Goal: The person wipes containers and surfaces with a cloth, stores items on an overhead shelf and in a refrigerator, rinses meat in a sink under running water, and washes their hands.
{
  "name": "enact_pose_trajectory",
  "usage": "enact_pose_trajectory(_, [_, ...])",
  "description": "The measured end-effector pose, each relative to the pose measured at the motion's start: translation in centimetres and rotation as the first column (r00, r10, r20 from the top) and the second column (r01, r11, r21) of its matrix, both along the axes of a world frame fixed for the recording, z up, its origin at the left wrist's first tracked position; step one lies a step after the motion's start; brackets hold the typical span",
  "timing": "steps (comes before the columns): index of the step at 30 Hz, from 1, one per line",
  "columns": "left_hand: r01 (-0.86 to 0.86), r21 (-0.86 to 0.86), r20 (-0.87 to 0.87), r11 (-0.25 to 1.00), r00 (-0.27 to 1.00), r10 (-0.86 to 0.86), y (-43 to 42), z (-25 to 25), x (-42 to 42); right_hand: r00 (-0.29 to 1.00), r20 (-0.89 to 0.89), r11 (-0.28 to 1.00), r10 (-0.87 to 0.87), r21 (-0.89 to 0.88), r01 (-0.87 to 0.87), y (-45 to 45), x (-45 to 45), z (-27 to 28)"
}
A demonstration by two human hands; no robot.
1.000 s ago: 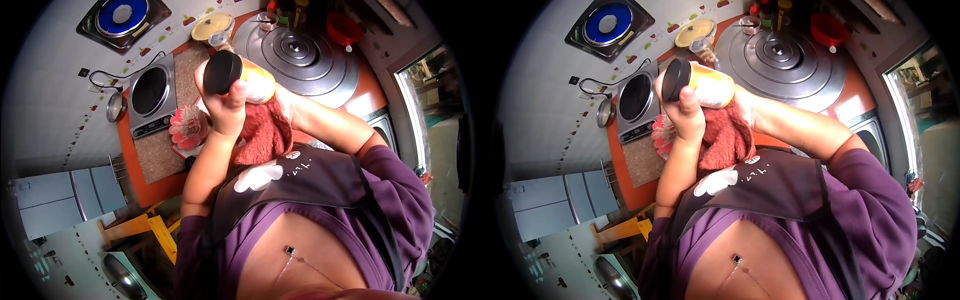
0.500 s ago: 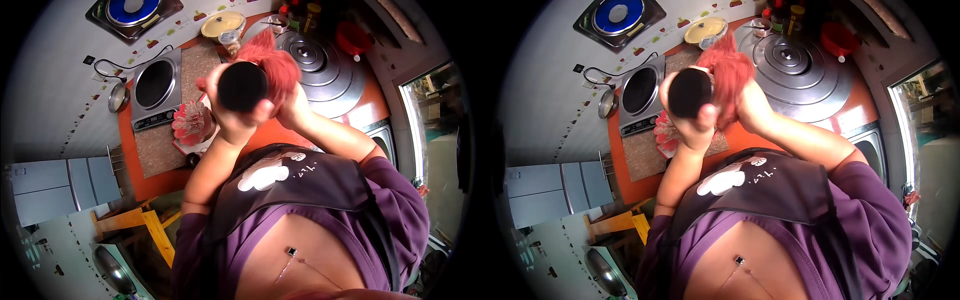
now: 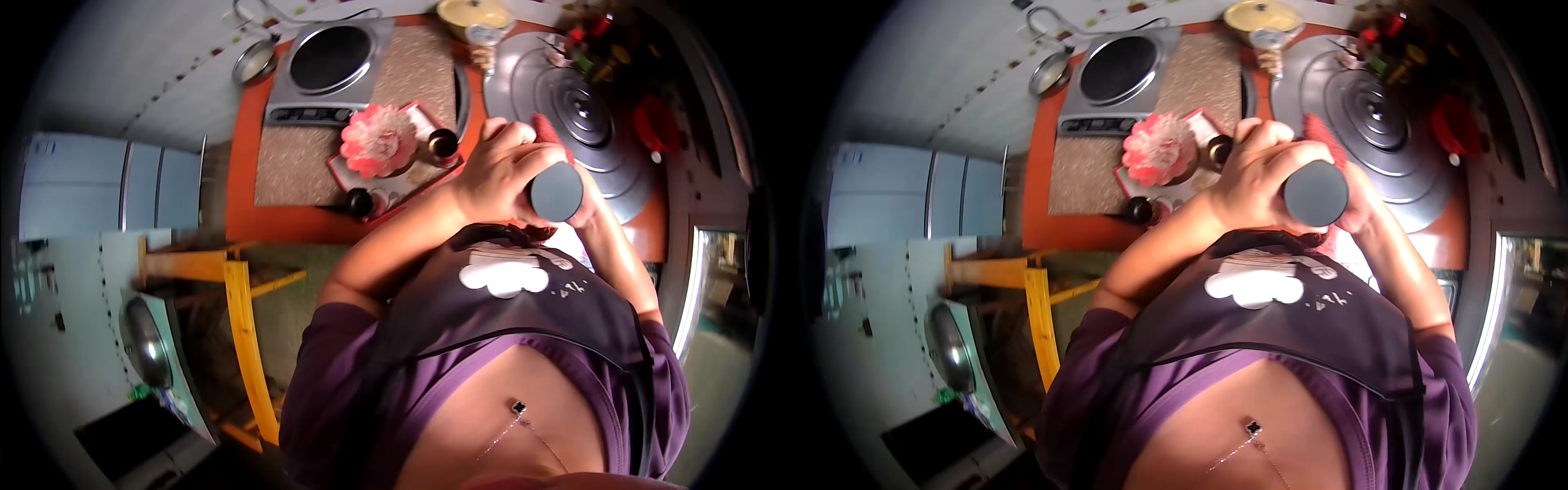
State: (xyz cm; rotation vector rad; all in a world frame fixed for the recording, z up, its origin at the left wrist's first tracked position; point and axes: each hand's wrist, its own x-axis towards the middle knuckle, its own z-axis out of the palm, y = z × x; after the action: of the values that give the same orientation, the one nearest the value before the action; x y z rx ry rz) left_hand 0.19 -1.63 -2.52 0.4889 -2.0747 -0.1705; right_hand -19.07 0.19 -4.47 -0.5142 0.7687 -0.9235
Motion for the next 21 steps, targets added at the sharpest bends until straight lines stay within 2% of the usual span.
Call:
enact_pose_trajectory(2, [-0.047, 0.014, -0.025, 0.999, 0.999, 0.048, -0.4, -1.0, 0.1, 0.996, 0.048, 0.985, -0.08, 0.155, 0.072, -0.3, 0.1, -0.2])
enact_pose_trajectory(4, [-0.108, -0.057, -0.024, 0.993, 0.994, 0.107, 0.1, -1.7, 0.3, 0.992, -0.04, 0.975, -0.118, 0.183, 0.123, 0.4, 0.5, -0.8])
enact_pose_trajectory(5, [-0.107, -0.092, -0.014, 0.99, 0.994, 0.106, 0.4, -2.0, 0.4, 0.99, -0.073, 0.979, -0.121, 0.154, 0.131, 0.9, 0.6, -0.5])
enact_pose_trajectory(7, [-0.131, -0.146, 0.033, 0.981, 0.99, 0.137, 1.1, -2.8, 0.4, 0.993, 0.021, 0.994, -0.112, 0.017, 0.112, 0.9, 0.5, -1.8])
enact_pose_trajectory(8, [-0.129, -0.154, 0.038, 0.98, 0.99, 0.136, 1.2, -3.2, 0.4, 0.996, -0.058, 0.998, -0.061, -0.035, 0.059, 0.7, 0.0, -2.5])
enact_pose_trajectory(9, [-0.129, -0.152, 0.036, 0.98, 0.99, 0.136, 1.2, -3.3, 0.6, 0.996, -0.059, 0.998, -0.061, -0.033, 0.059, 0.5, 0.2, -2.2])
enact_pose_trajectory(11, [-0.071, -0.148, 0.024, 0.986, 0.997, 0.075, 1.2, -3.5, 0.8, 0.907, -0.422, 0.994, -0.005, -0.099, -0.04, 0.3, 0.4, -0.9])
enact_pose_trajectory(13, [-0.038, -0.153, 0.038, 0.988, 0.998, 0.044, 1.3, -3.3, 1.4, 0.847, -0.531, 0.98, -0.013, -0.173, -0.093, 0.2, 0.8, -0.4])
enact_pose_trajectory(15, [0.014, -0.147, 0.061, 0.989, 0.998, -0.005, 1.3, -3.0, 2.3, 0.876, -0.476, 0.99, -0.08, -0.141, 0.013, -0.2, 0.8, -0.7])
enact_pose_trajectory(16, [0.032, -0.059, -0.078, 0.998, 0.996, -0.037, 1.5, -2.3, 2.7, 0.9, -0.435, 0.995, -0.038, -0.103, -0.008, -0.1, 1.5, 0.6])
enact_pose_trajectory(17, [0.083, 0.172, -0.077, 0.982, 0.995, -0.07, 1.8, -1.5, 3.7, 0.937, -0.349, 0.995, -0.006, -0.095, -0.029, -0.3, 0.8, 0.0])
enact_pose_trajectory(19, [0.075, 0.309, -0.093, 0.948, 0.994, -0.048, 1.7, 0.8, 6.9, 0.957, -0.245, 0.976, -0.153, -0.187, 0.108, -0.4, 1.3, 0.0])
enact_pose_trajectory(20, [0.021, 0.205, -0.289, 0.978, 0.957, 0.04, 1.6, 0.5, 8.2, 0.988, -0.124, 0.996, -0.088, -0.016, 0.087, -0.6, -0.1, 0.1])
enact_pose_trajectory(21, [-0.054, 0.112, -0.479, 0.992, 0.872, 0.101, 1.5, -0.1, 9.8, 0.982, -0.157, 0.994, -0.105, -0.041, 0.1, -0.2, -1.0, 0.2])
